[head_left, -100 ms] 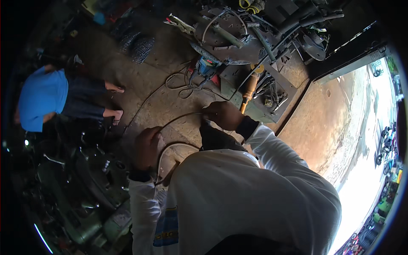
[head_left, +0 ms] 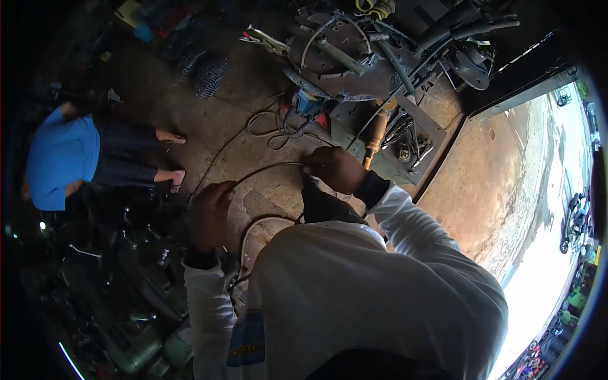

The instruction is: The person uses an angle grinder to smooth and shape metal pieces on a fabrication table and then twists wires together by hand.

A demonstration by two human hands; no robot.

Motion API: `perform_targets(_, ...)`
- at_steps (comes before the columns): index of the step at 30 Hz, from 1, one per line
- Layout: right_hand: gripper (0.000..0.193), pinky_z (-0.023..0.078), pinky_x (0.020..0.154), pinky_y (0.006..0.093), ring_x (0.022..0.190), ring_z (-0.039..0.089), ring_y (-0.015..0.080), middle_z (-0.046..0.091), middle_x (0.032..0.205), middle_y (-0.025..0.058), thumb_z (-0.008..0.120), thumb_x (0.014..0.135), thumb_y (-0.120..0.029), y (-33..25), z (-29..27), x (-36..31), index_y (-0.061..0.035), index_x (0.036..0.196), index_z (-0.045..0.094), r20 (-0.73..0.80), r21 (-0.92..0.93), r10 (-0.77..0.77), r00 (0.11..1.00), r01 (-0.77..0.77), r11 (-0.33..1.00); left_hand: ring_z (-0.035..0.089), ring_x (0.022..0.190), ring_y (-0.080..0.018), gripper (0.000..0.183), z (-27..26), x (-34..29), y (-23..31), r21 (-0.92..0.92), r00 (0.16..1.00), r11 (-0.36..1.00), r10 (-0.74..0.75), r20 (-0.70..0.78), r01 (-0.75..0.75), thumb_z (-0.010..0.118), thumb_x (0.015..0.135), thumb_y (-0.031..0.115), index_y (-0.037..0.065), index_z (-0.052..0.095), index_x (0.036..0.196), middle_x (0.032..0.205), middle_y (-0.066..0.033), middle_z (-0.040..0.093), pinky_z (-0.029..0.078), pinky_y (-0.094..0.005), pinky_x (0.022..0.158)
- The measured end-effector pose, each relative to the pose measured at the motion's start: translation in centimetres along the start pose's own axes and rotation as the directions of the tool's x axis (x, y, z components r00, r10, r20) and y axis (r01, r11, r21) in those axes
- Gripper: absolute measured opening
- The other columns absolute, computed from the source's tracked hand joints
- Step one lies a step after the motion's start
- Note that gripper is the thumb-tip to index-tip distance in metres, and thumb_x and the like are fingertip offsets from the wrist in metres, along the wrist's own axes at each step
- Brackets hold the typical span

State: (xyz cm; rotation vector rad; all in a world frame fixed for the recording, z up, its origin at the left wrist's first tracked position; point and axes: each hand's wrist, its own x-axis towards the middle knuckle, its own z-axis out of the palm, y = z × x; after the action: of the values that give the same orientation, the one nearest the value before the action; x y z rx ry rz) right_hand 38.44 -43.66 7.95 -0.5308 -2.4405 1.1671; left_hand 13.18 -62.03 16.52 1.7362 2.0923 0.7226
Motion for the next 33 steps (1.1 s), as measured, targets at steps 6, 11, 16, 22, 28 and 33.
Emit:
perform_targets(6,0.016,0.049,0.069,0.0359,0.074,0.062,0.0277,0.066,0.082,0.0134,0.068,0.085,-0.012,0.5,-6.8,10.3,-0.0035,0.098,0.069,-0.328,0.25,-0.021,0.945,0.108,0.962,0.063,0.085,-0.0233,0.021,-7.6,15.4,-0.1,0.055,0.986,0.985,0.163,0.032,-0.164,0.058,0.089,0.009,0.001,0.064,0.108,0.093,-0.0125,0.065,0.048,-0.031,0.077)
perform_targets(11,0.015,0.049,0.065,0.0341,0.07,0.062,0.024,0.066,0.08,0.0124,0.069,0.084,-0.011,0.6,-14.4,15.5,-0.0026,0.097,0.069,-0.446,0.15,0.009,0.895,0.065,0.986,0.064,0.091,-0.0201,0.022,-10.8,28.3,1.2,-0.12,0.979,0.978,0.184,0.088,-0.173,0.058,0.09,0.009,0.0,0.064,0.109,0.098,-0.0128,0.066,0.048,-0.0294,0.081)
perform_targets(16,0.017,0.05,0.065,0.0323,0.071,0.064,0.0217,0.066,0.081,0.0123,0.07,0.084,-0.013,2.0,-19.6,16.9,-0.0026,0.098,0.069,-0.626,0.007,0.037,0.779,-0.041,0.999,0.062,0.098,-0.0172,0.024,-9.8,42.6,2.9,-0.051,0.81,0.834,0.546,0.217,-0.549,0.058,0.091,0.01,-0.002,0.062,0.111,0.102,-0.011,0.066,0.047,-0.0294,0.086)
perform_targets(22,0.021,0.052,0.066,0.0349,0.076,0.067,0.0295,0.069,0.086,0.0159,0.07,0.084,-0.019,5.5,-22.7,17.1,-0.0042,0.099,0.07,-0.729,-0.333,0.018,0.684,-0.377,0.864,0.062,0.099,-0.0168,0.025,-2.2,55.4,3.3,-0.203,0.558,0.663,0.729,0.397,-0.721,0.058,0.091,0.011,-0.002,0.062,0.112,0.104,-0.01,0.067,0.047,-0.0282,0.087)
perform_targets(28,0.022,0.052,0.071,0.0365,0.08,0.067,0.0303,0.069,0.089,0.0145,0.064,0.087,-0.025,7.3,-23.6,18.0,-0.009,0.102,0.071,-0.746,-0.306,0.183,0.641,-0.573,0.76,0.063,0.098,-0.0168,0.023,4.3,60.7,1.8,-0.458,0.434,0.597,0.799,0.417,-0.658,0.059,0.09,0.008,-0.002,0.062,0.11,0.102,-0.0097,0.067,0.048,-0.029,0.088)
perform_targets(33,0.024,0.052,0.075,0.0364,0.085,0.067,0.0298,0.069,0.095,0.0148,0.064,0.087,-0.025,8.1,-23.0,17.9,-0.0108,0.106,0.07,-0.767,-0.309,0.235,0.597,-0.665,0.68,0.064,0.097,-0.0193,0.025,7.7,62.5,1.0,-0.512,0.322,0.492,0.864,0.388,-0.704,0.062,0.087,0.008,0.0,0.063,0.111,0.103,-0.0107,0.067,0.048,-0.0298,0.087)
